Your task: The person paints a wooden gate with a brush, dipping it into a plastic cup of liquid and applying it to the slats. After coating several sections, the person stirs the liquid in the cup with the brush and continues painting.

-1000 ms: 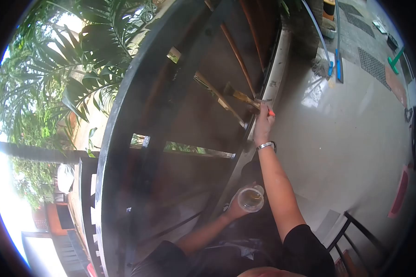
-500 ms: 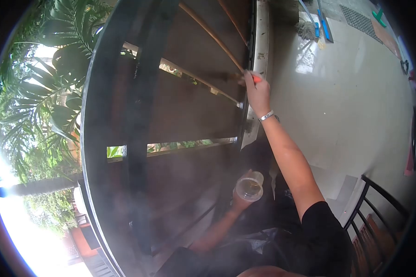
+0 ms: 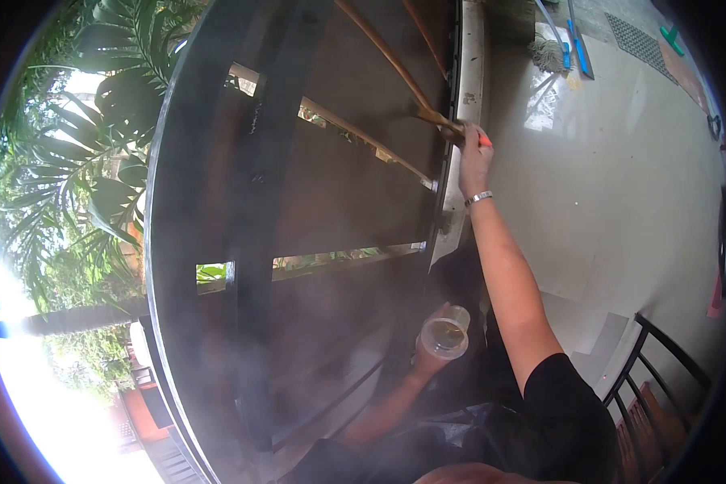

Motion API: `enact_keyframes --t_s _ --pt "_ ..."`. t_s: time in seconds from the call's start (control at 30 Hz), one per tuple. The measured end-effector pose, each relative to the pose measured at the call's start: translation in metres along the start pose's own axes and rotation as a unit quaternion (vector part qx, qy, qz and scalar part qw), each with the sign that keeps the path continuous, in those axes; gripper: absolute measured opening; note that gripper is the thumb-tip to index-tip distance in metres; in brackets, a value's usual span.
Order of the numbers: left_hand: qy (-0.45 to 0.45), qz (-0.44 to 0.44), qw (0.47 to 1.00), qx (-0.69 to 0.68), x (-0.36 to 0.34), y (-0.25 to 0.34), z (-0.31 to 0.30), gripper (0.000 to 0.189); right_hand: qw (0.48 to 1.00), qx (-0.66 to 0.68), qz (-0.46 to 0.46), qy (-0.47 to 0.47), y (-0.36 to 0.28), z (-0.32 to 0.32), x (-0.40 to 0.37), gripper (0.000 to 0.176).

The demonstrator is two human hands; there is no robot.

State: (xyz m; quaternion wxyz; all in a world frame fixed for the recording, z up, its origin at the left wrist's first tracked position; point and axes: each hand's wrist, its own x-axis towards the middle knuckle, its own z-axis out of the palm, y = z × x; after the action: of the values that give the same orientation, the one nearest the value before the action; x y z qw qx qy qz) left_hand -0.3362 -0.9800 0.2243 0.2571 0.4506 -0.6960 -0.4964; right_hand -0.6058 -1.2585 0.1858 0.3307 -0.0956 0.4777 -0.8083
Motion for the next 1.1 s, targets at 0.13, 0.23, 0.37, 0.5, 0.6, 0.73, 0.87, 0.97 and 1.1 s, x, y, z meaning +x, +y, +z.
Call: enact_keyframes --t_s 0.13,0.23,0.37,0.5,0.6,0.73,0.87,0.97,1.1 --pt "0.012 0.016 1.000 -0.007 0.003 0.004 0.001 0.081 0.988 -0.142 0.031 0.055 0.073 -0.053 0.005 0.035" --pt "0.004 0.008 1.000 0.019 0.006 0.007 -0.001 0.080 0.964 -0.259 -0.002 0.054 0.067 -0.054 0.007 0.034" --pt "-0.001 0.000 0.999 0.033 0.010 0.009 -0.002 0.080 0.949 -0.295 -0.110 -0.002 -0.019 0.009 0.009 0.034" --pt "-0.005 0.000 1.000 0.019 0.015 0.007 0.000 0.080 0.963 -0.164 -0.209 -0.046 -0.120 0.068 0.001 0.035" --pt "0.003 -0.008 1.000 -0.009 0.016 0.000 0.001 0.080 0.984 0.052 -0.166 -0.044 -0.170 0.089 -0.001 0.034" --pt "-0.017 0.000 1.000 0.002 0.024 0.006 -0.001 0.079 0.975 0.198 -0.097 -0.038 -0.182 0.120 -0.008 0.035" --pt "-0.028 0.007 0.999 0.025 0.029 0.009 -0.003 0.080 0.976 0.173 -0.028 -0.128 -0.172 0.112 -0.042 0.035" --pt "-0.016 0.006 1.000 0.017 0.032 0.012 -0.002 0.079 0.962 0.196 0.022 -0.191 -0.159 0.093 -0.053 0.034" --pt "-0.016 -0.005 0.999 -0.032 0.034 0.009 0.000 0.081 0.977 0.132 0.001 -0.167 -0.153 0.092 -0.024 0.032"
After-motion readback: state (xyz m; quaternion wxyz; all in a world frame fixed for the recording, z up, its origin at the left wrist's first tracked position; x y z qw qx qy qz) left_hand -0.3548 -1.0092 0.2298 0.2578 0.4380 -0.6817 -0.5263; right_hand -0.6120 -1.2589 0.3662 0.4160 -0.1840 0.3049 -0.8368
